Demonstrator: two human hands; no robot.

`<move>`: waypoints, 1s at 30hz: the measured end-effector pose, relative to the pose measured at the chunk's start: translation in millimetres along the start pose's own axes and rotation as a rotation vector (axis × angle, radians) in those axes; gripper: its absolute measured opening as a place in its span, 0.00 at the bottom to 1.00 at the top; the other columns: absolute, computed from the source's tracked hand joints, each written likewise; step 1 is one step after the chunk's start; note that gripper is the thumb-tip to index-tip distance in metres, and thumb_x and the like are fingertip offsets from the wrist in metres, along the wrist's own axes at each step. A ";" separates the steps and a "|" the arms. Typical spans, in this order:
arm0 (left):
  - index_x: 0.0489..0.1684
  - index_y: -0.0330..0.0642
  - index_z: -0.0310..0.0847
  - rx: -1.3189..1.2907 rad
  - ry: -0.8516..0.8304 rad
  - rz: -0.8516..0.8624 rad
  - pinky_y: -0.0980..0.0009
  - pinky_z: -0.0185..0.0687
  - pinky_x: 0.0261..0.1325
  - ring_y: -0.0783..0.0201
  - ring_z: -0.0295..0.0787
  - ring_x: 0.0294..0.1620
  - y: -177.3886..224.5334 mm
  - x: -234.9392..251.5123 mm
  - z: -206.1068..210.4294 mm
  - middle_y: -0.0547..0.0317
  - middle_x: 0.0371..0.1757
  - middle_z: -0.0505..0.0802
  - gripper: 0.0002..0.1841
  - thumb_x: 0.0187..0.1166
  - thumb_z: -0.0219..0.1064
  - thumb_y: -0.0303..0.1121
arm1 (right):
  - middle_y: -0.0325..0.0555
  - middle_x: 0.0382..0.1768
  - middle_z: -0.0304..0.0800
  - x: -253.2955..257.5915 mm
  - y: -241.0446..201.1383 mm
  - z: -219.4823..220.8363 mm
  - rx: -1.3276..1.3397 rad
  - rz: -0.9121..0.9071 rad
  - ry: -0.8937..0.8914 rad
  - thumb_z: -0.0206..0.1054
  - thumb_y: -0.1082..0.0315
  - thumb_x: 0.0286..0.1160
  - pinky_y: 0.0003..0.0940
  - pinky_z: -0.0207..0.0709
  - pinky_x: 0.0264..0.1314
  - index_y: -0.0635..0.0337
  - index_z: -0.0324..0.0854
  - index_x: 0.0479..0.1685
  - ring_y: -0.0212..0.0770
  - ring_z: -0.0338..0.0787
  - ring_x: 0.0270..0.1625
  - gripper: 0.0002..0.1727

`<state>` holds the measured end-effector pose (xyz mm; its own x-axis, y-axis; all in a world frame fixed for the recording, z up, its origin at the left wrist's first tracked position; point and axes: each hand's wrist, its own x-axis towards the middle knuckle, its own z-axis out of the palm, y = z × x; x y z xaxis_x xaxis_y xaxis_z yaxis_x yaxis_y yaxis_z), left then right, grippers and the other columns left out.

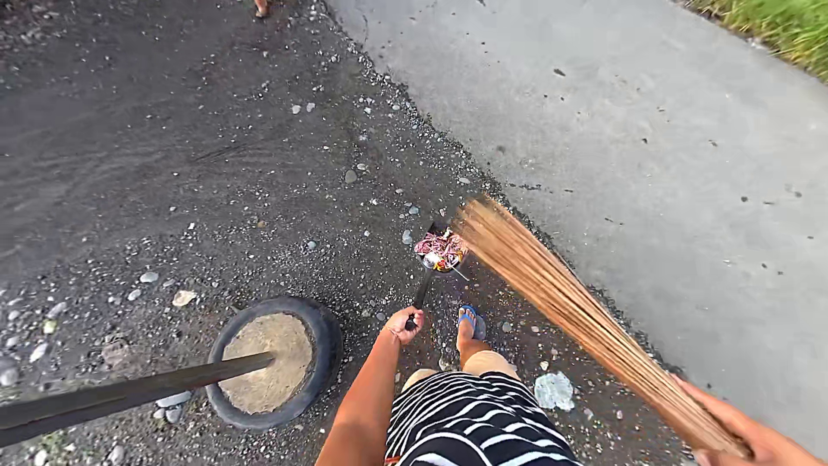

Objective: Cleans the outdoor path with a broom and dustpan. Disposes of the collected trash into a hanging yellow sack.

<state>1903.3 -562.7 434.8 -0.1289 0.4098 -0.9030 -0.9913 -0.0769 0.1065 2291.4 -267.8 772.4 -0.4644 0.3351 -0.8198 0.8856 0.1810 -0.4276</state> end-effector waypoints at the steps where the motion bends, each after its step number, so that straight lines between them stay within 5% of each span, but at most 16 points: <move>1: 0.36 0.40 0.69 0.006 0.012 -0.008 0.86 0.71 0.14 0.75 0.72 0.11 8.8 5.7 1.7 0.61 0.20 0.77 0.06 0.83 0.49 0.23 | 0.67 0.72 0.78 25.3 -2.1 -8.2 0.054 0.014 0.001 0.74 0.69 0.66 0.59 0.86 0.55 0.54 0.41 0.97 0.56 0.92 0.53 0.56; 5: 0.35 0.40 0.70 -0.030 0.040 -0.016 0.86 0.71 0.14 0.76 0.73 0.12 54.0 39.4 10.4 0.61 0.21 0.79 0.07 0.83 0.48 0.24 | 0.61 0.57 0.84 120.7 -29.7 -27.7 0.233 0.131 0.056 0.69 0.73 0.71 0.47 0.88 0.36 0.49 0.41 0.97 0.48 0.90 0.33 0.52; 13: 0.35 0.41 0.70 0.036 0.093 -0.058 0.86 0.70 0.14 0.75 0.71 0.12 120.5 65.0 11.1 0.61 0.22 0.79 0.08 0.84 0.48 0.24 | 0.60 0.52 0.84 208.7 -80.8 -7.2 0.382 0.303 0.165 0.67 0.75 0.75 0.47 0.86 0.31 0.49 0.50 0.94 0.49 0.88 0.29 0.45; 20: 0.35 0.42 0.69 0.350 0.221 -0.156 0.84 0.70 0.15 0.74 0.71 0.12 183.7 99.3 2.3 0.62 0.20 0.77 0.07 0.83 0.50 0.22 | 0.68 0.65 0.80 300.8 -92.6 32.1 0.352 0.338 0.208 0.73 0.78 0.69 0.56 0.85 0.48 0.54 0.48 0.95 0.57 0.90 0.47 0.51; 23: 0.35 0.43 0.67 0.453 0.256 -0.217 0.84 0.69 0.15 0.74 0.70 0.12 200.5 119.4 -5.9 0.63 0.20 0.75 0.07 0.82 0.51 0.21 | 0.68 0.75 0.77 351.9 -90.0 43.7 0.250 0.348 0.227 0.77 0.74 0.65 0.62 0.77 0.70 0.54 0.48 0.96 0.62 0.84 0.70 0.55; 30: 0.34 0.44 0.67 0.544 0.322 -0.314 0.81 0.69 0.16 0.72 0.70 0.12 187.1 160.7 -7.1 0.62 0.20 0.76 0.07 0.81 0.53 0.22 | 0.69 0.70 0.82 465.9 -110.5 53.4 -0.113 0.480 0.193 0.74 0.62 0.73 0.65 0.73 0.73 0.47 0.34 0.99 0.65 0.85 0.71 0.57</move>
<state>1697.4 -517.7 306.7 0.0963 0.0421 -0.9945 -0.8633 0.5008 -0.0624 1977.4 -181.1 417.4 -0.0088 0.5667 -0.8239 0.9977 0.0602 0.0308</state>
